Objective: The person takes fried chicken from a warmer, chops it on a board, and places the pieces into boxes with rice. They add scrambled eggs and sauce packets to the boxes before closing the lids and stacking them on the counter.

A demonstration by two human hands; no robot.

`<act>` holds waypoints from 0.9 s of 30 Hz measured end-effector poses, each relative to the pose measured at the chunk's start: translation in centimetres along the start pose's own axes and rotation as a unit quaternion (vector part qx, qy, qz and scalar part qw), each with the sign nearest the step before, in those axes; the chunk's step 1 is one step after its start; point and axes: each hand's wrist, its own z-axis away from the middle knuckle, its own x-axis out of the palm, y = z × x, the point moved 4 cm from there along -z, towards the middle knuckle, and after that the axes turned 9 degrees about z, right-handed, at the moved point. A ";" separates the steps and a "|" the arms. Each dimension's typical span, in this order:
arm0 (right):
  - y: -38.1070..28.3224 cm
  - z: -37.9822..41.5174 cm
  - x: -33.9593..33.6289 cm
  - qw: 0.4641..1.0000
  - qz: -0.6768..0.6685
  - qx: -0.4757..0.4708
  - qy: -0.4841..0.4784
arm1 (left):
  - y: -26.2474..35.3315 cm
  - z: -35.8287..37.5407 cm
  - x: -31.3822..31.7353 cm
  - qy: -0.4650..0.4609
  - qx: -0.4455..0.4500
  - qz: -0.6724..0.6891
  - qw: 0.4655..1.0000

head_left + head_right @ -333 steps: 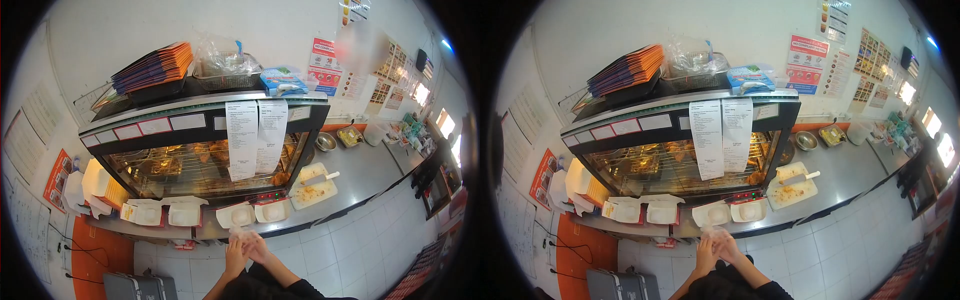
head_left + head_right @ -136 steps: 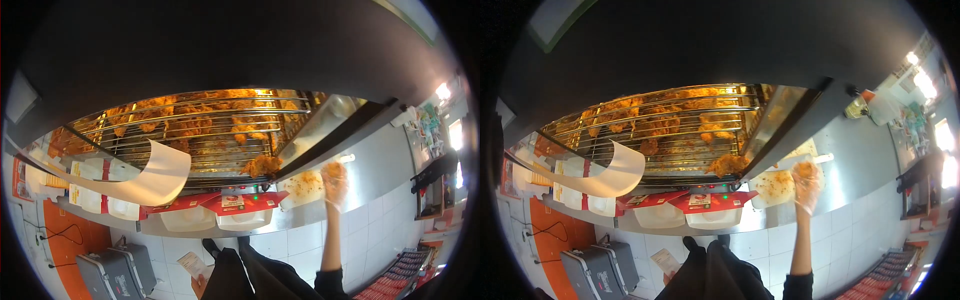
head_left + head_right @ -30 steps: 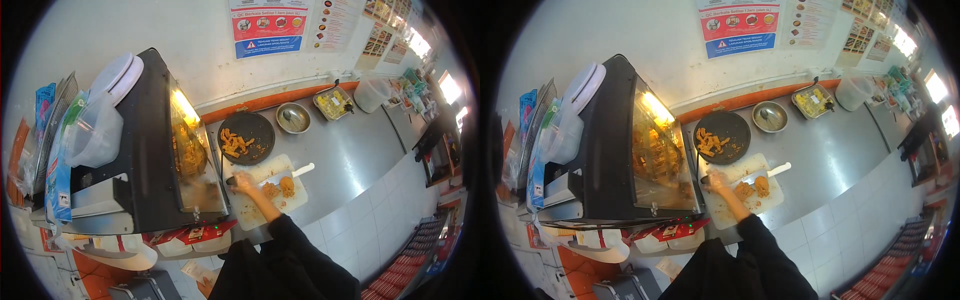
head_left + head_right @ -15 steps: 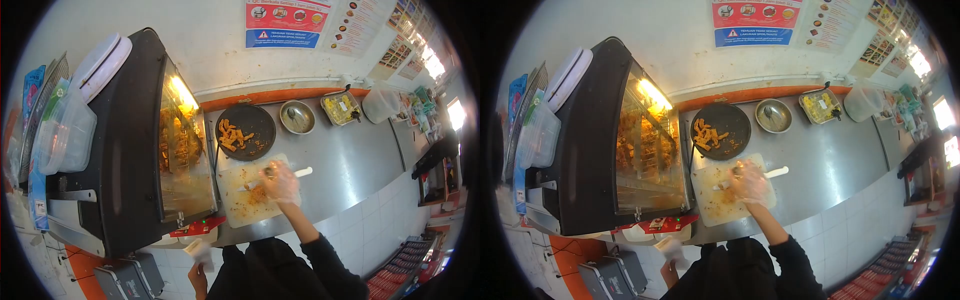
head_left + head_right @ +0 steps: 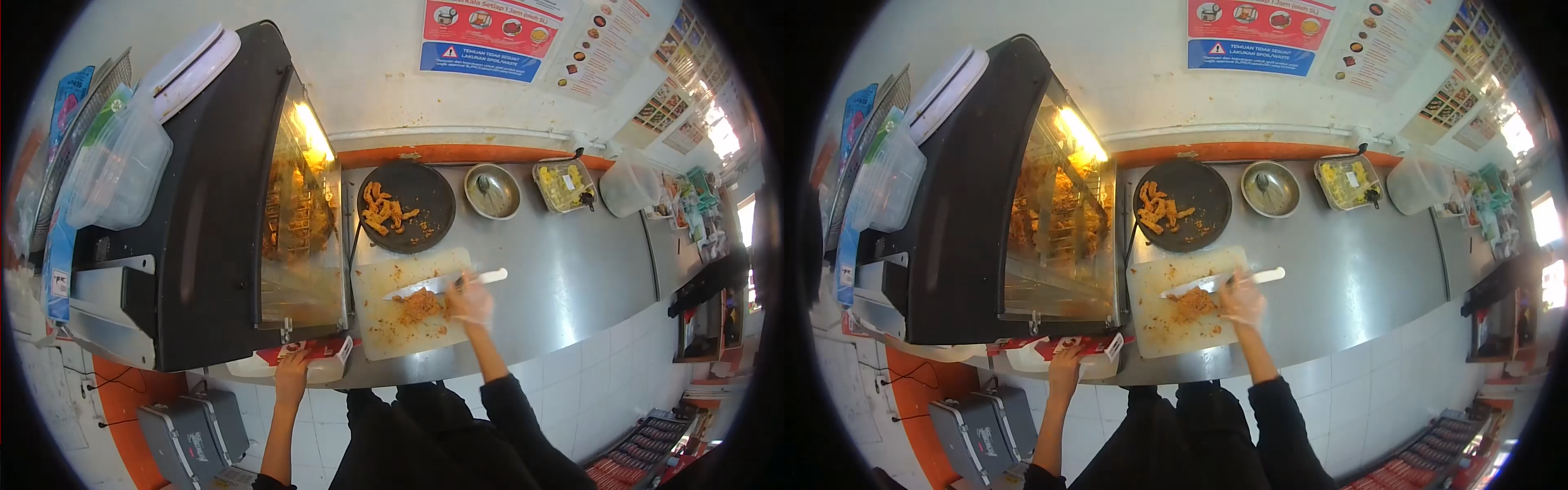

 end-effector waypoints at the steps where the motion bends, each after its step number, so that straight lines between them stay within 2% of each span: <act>1: 0.3 -0.4 1.3 0.994 -0.011 0.002 -0.107 | 0.6 -0.6 -0.5 0.019 0.021 -0.007 1.000; 3: 0.3 -1.8 2.9 0.949 -0.034 0.006 -0.313 | 2.1 -1.8 -1.4 0.057 0.068 -0.022 0.996; 6: 2.9 -4.8 2.0 0.955 -0.068 0.035 -0.286 | 2.3 -1.8 -1.6 0.040 -0.015 0.024 0.999; 10: 0.3 -1.9 1.0 0.996 -0.072 0.031 -0.045 | 2.2 -1.0 -0.7 0.040 -0.043 0.064 0.996; 13: -2.0 -1.7 3.2 0.967 -0.050 -0.013 -0.248 | 2.3 -1.1 -0.7 0.055 -0.045 0.085 0.994; 15: -1.4 -4.1 2.9 0.955 -0.064 -0.007 -0.290 | 2.6 -0.8 -1.3 0.085 -0.057 0.128 0.987; 16: -1.3 -5.3 1.8 0.949 -0.069 -0.007 -0.307 | 2.7 -0.6 -1.6 0.087 -0.051 0.137 0.985; 18: -3.3 -6.6 -2.1 0.962 -0.141 0.031 -0.232 | 2.8 0.0 -2.2 0.098 -0.049 0.158 0.981; 20: -6.1 -6.2 -6.1 0.953 -0.243 0.070 -0.165 | 3.3 1.1 -2.8 0.101 -0.052 0.133 0.984; 23: -10.2 -0.4 -1.9 0.974 -0.103 -0.018 -0.201 | 3.6 2.0 -3.7 0.142 -0.052 0.095 0.984; 26: -11.5 2.6 6.8 0.972 -0.106 -0.039 -0.204 | 4.2 3.8 -4.9 0.171 -0.084 0.128 0.973; 27: -10.9 -0.5 3.5 0.921 -0.146 -0.043 -0.358 | 4.4 5.0 -4.9 0.177 -0.106 0.152 0.967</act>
